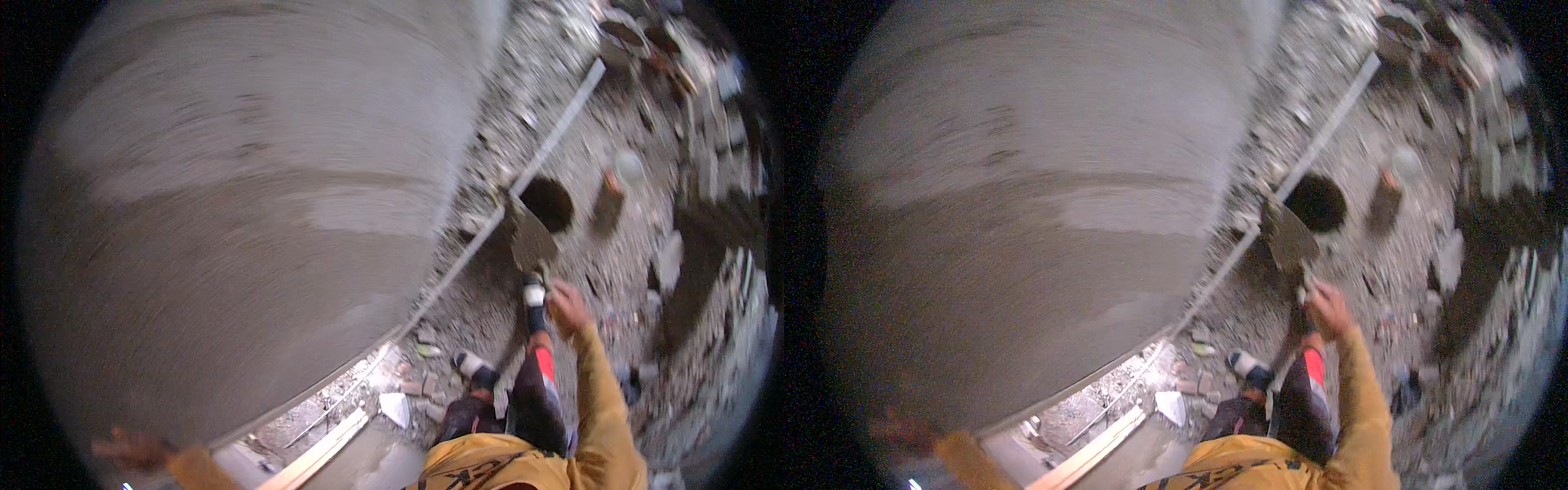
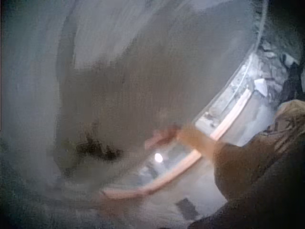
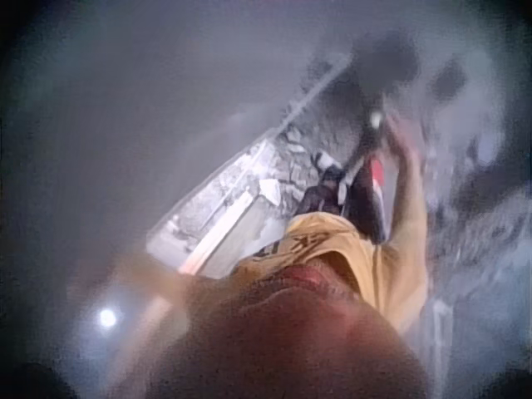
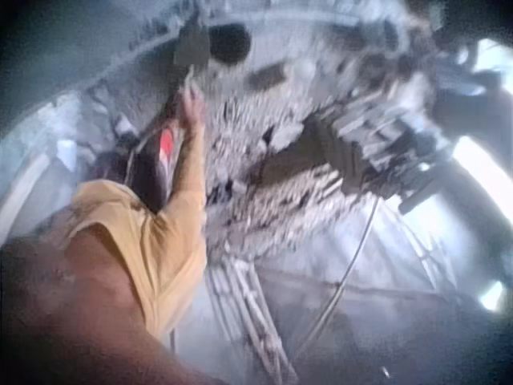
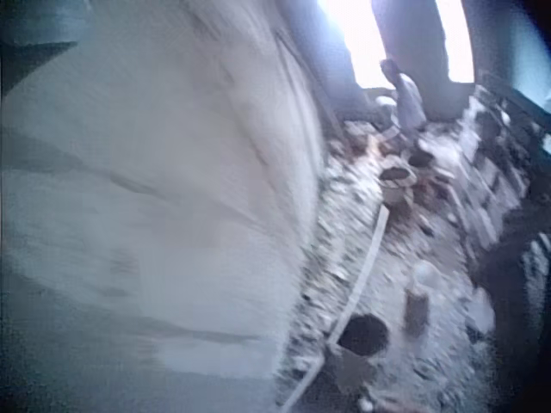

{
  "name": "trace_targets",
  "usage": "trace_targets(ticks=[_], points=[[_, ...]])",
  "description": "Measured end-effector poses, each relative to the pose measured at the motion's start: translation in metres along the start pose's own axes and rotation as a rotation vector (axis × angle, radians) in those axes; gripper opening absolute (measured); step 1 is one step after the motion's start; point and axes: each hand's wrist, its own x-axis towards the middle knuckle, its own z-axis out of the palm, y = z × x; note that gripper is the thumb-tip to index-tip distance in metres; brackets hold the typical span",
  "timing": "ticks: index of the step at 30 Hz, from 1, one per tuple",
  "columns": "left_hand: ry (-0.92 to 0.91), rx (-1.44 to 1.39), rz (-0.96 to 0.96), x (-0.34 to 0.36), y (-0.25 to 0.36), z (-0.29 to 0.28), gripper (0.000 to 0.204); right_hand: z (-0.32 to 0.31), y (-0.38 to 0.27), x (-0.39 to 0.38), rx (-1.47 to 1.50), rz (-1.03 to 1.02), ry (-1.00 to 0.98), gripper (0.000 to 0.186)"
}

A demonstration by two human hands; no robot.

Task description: The person installs a black electrical box into a hole in a concrete wall, then uses a trowel to scoop cement from a bucket and apply it around the box to secure it in place.

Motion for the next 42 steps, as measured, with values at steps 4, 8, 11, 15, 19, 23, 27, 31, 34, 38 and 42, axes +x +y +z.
trace_targets(ticks=[4, 8, 11, 15, 19, 23, 27, 31, 34, 38, 42], points=[[0.142, -0.107, -0.145, 0.072, -0.016, -0.019, 0.069, 0.086, -0.080, -0.060, 0.548, -0.203, 0.008, 0.033], [0.310, -0.280, -0.134, 0.168, -0.093, -0.064, 0.073, 0.173, -0.219, -0.134, 1.022, -0.286, -0.023, 0.043], [0.378, -0.307, -0.153, 0.205, -0.109, -0.050, 0.072, 0.211, -0.302, -0.150, 1.292, -0.458, -0.062, 0.043], [0.279, -0.233, -0.154, 0.219, -0.115, -0.050, 0.070, 0.238, -0.397, -0.187, 1.386, -0.762, 0.119, 0.048], [0.222, -0.229, -0.171, 0.233, -0.095, -0.042, 0.064, 0.261, -0.478, -0.197, 1.228, -1.043, 0.534, 0.040], [0.236, -0.274, -0.202, 0.222, -0.100, -0.043, 0.064, 0.312, -0.551, -0.224, 1.189, -1.209, 0.621, 0.032], [0.245, -0.299, -0.200, 0.227, -0.101, -0.051, 0.066, 0.388, -0.594, -0.222, 0.525, -1.535, 0.805, 0.033], [0.245, -0.318, -0.222, 0.229, -0.096, -0.047, 0.067, 0.413, -0.546, -0.267, 0.757, -1.220, 0.034, 0.035], [0.241, -0.333, -0.215, 0.223, -0.096, -0.044, 0.067, 0.397, -0.519, -0.261, 0.818, -1.118, -0.147, 0.033], [0.228, -0.335, -0.225, 0.227, -0.096, -0.047, 0.066, 0.353, -0.494, -0.225, 0.878, -0.923, -0.332, 0.025], [0.256, -0.342, -0.222, 0.230, -0.093, -0.044, 0.065, 0.309, -0.439, -0.185, 0.566, -0.870, -0.170, 0.022]])
